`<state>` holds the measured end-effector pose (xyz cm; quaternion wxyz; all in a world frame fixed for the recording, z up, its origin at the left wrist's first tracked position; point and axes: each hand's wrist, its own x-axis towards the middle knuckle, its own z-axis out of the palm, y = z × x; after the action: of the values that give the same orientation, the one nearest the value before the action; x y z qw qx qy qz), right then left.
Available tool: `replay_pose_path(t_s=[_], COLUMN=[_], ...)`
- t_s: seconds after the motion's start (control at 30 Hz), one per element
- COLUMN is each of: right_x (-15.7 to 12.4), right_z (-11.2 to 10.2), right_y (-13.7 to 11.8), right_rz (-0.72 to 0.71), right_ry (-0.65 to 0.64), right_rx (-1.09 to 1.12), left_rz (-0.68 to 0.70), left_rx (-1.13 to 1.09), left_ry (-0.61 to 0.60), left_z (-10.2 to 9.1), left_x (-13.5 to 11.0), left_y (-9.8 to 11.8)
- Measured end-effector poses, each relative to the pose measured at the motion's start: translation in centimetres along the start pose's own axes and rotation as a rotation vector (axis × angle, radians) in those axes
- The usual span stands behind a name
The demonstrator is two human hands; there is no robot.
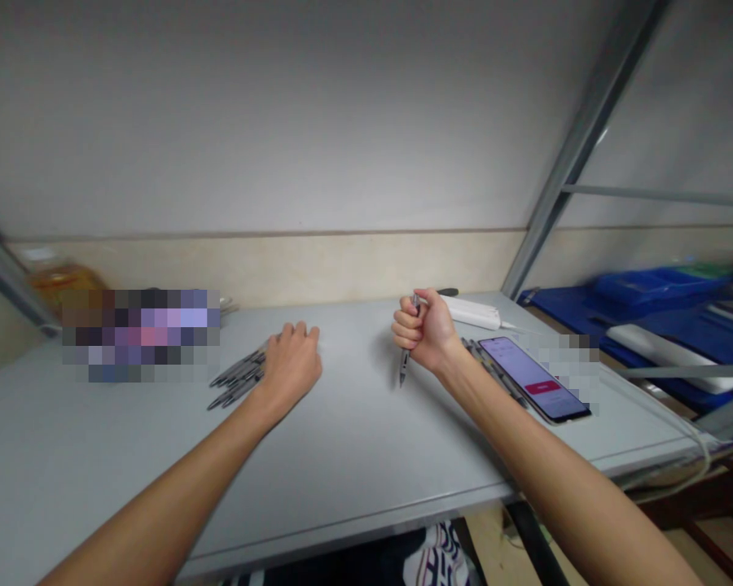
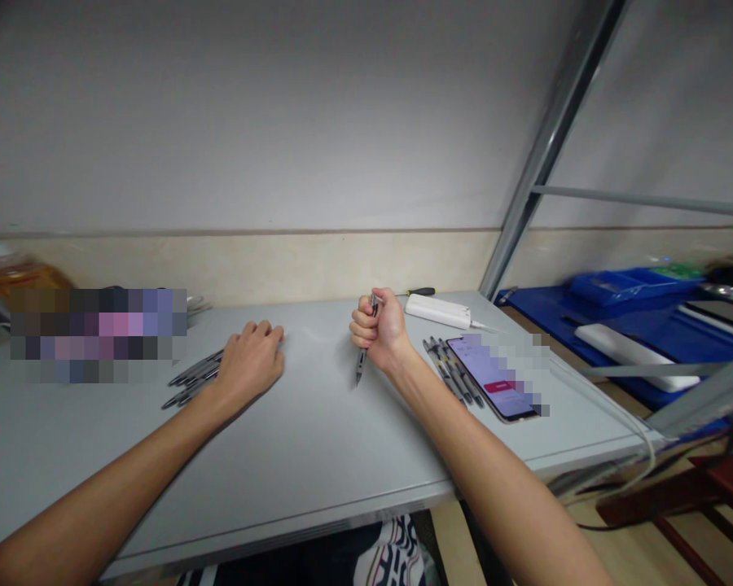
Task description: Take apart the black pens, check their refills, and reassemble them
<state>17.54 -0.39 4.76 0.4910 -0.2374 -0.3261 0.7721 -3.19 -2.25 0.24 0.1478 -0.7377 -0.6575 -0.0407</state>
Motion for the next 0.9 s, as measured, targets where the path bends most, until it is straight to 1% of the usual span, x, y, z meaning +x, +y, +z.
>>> replay_pose_path(t_s=[0.13, 0.23, 0.33, 0.43, 0.67, 0.73, 0.8, 0.87, 0.9], right_x=[0.1, 0.0, -0.3, -0.4, -0.2, -0.1, 0.0, 0.0, -0.1], right_z=[-0.1, 0.2, 0.7, 1.0, 1.0, 0.9, 0.7, 0.3, 0.1], right_y=[0.3, 0.8, 1.2, 1.3, 1.3, 1.4, 1.5, 1.8, 2.0], right_rz=[-0.006, -0.122, -0.218, -0.231, -0.252, -0.227, -0.215, -0.235, -0.256], right_ry=[0.02, 0.055, 0.03, -0.005, -0.019, 0.001, 0.054, 0.136, 0.176], right_rx=[-0.027, -0.084, -0.146, -0.197, -0.219, -0.254, -0.325, -0.459, -0.562], left_rz=[-0.006, -0.003, 0.006, 0.006, -0.029, -0.028, -0.029, -0.041, -0.05], left_rx=[0.018, 0.03, 0.038, 0.039, 0.04, 0.039, 0.037, 0.034, 0.033], left_ry=[0.009, 0.016, 0.023, 0.017, -0.028, -0.034, -0.041, -0.056, -0.064], left_z=[-0.1, 0.0, 0.2, 0.3, -0.2, -0.3, -0.3, -0.3, -0.3], left_x=[-0.1, -0.2, -0.2, -0.2, -0.3, -0.4, -0.4, -0.4, -0.4], left_y=[0.2, 0.1, 0.0, -0.1, -0.1, -0.1, -0.2, -0.2, -0.2])
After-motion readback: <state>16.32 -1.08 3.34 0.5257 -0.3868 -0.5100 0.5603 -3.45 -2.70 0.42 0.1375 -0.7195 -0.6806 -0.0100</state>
